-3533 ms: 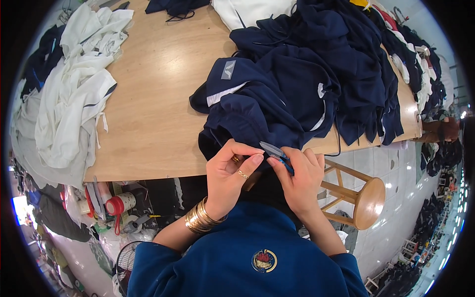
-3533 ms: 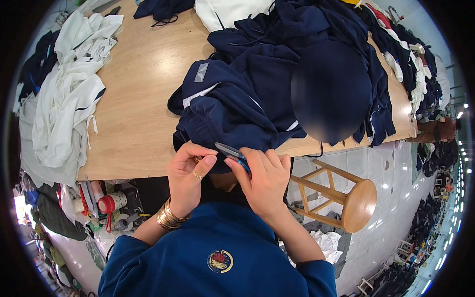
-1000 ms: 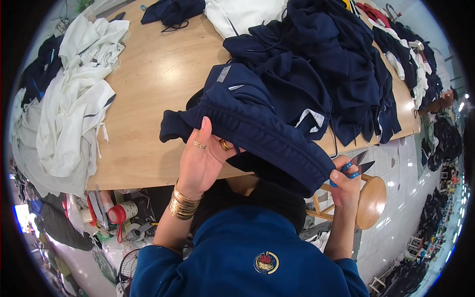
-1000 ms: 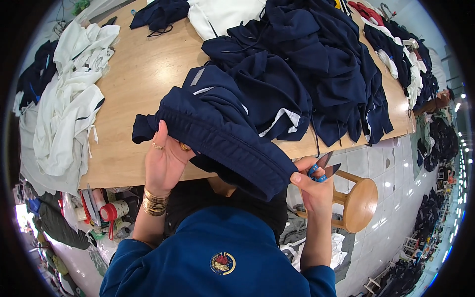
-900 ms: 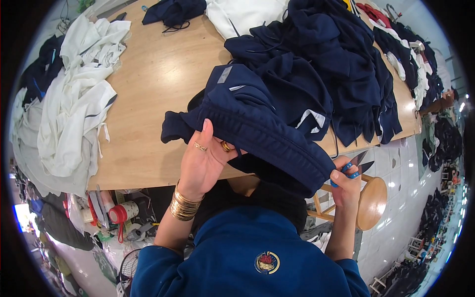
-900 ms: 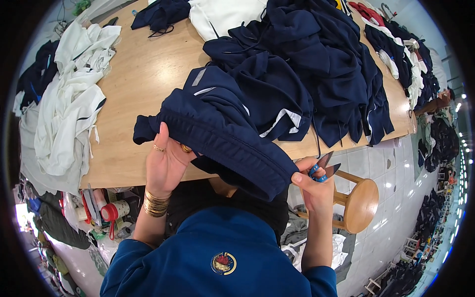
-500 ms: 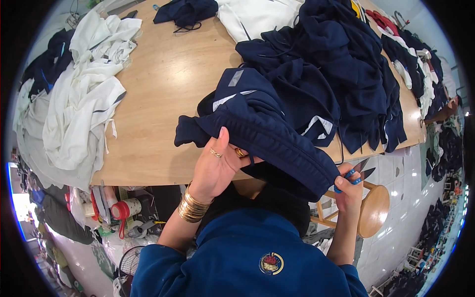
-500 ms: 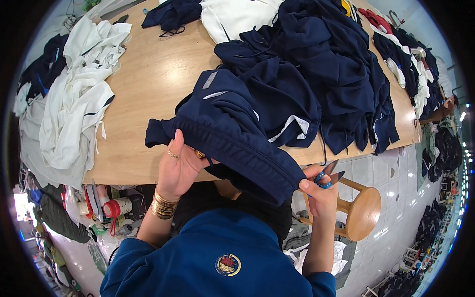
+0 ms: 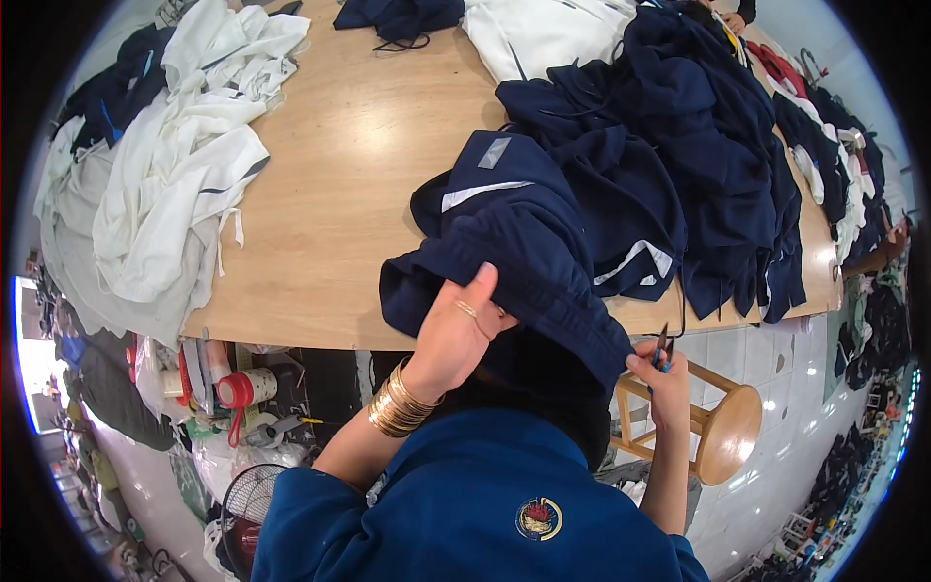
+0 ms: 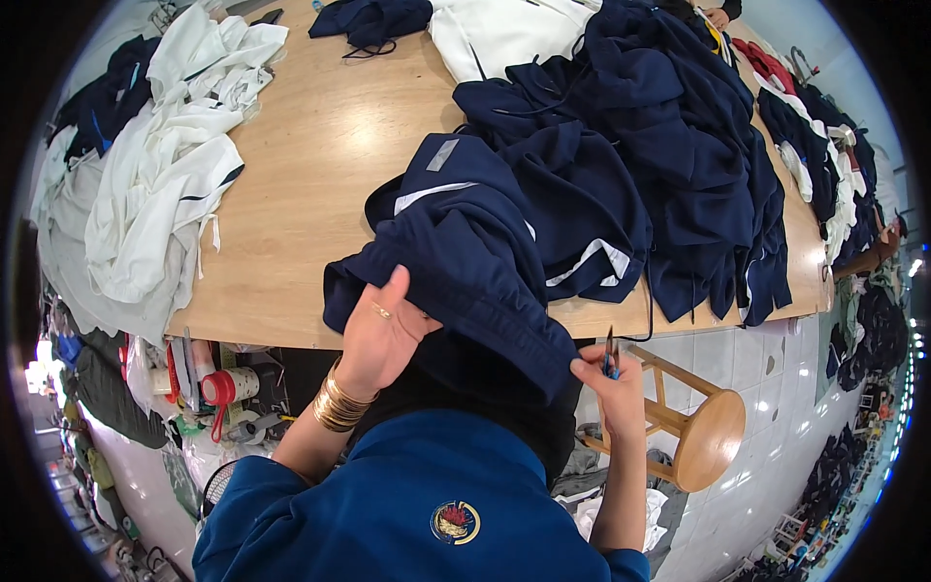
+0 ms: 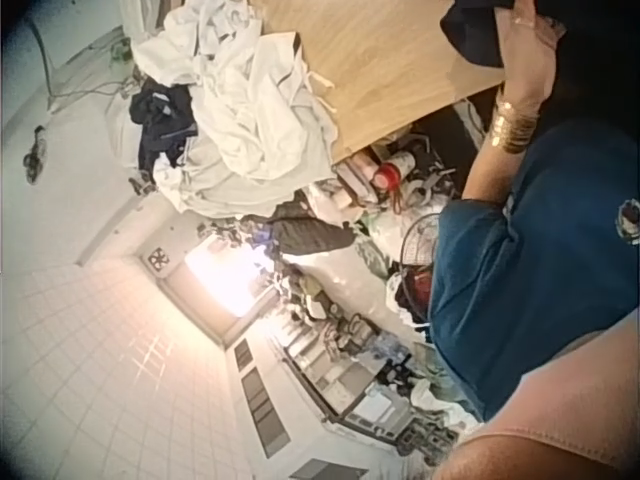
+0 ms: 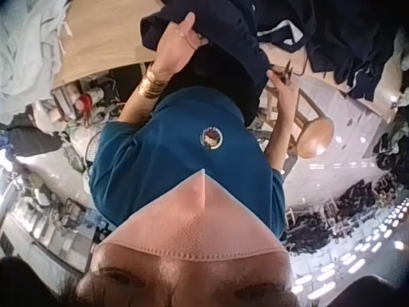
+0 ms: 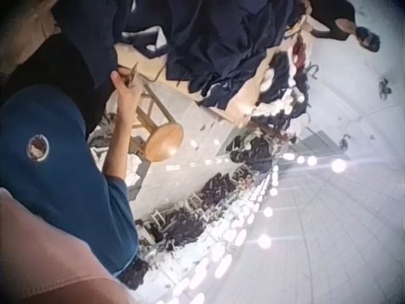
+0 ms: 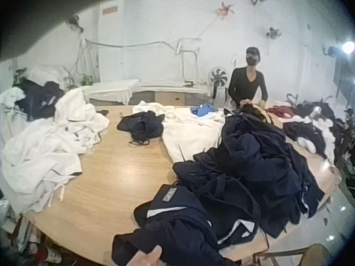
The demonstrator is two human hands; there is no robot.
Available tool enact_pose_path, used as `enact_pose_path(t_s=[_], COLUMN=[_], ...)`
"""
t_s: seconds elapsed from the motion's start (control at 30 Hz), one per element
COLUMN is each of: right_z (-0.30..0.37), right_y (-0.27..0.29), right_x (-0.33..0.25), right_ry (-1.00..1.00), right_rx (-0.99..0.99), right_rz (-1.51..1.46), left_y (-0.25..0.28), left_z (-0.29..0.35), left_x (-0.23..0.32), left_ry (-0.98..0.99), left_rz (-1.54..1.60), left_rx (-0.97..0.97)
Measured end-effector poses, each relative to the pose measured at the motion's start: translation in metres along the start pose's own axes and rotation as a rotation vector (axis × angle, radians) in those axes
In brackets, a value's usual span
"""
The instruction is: Trimming loose threads from navy blue garments using thread nippers.
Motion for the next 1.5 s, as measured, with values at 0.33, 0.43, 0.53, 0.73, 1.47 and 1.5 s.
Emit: enact_pose_path(t_s=[0.33,0.43,0.53,0.73,1.47,1.5], right_z=[-0.005,-0.017,-0.040,-0.046,-0.033,-0.031], right_y=[-0.068,-0.097,-0.107,-0.102,-0.106,-0.110], right_x=[-0.060,-0.078,-0.078,-0.071,-0.056,-0.059], right_ry=[0.430,0.579,0.679,0.466,0.527,0.524], right_rx=[0.164,0.033,-0.063,-0.036,-0.005,-0.041], right_rz=[0.514,0.699,0.774,0.417,0.799,0.811], left_y=[-0.012,-0.013,-0.017,-0.016,0.013,0.011], left_z=[0.004,0.004,0.002,0.006,0.047,0.046], left_x=[-0.009,-0.013,-0.016,-0.007,-0.009,-0.012], left_ry=[-0.100,-0.160,-0.394,-0.140,-0.178,-0.181], left_rz=[-0.860,-1.188,-1.399,-1.325,-0.575,-0.577], left_rx=[-0.126,-0.158,-0.183,-0.174,0.044,0.051])
Point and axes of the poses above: each hand's wrist, its own z-axis away from the middle knuckle, its own y-axis out of the back of the hand, x = y × z, the point moved 1 cm from there along -z, towards the middle knuckle, and after that the axes turned 14 degrees about -x, right-handed, at the moved point
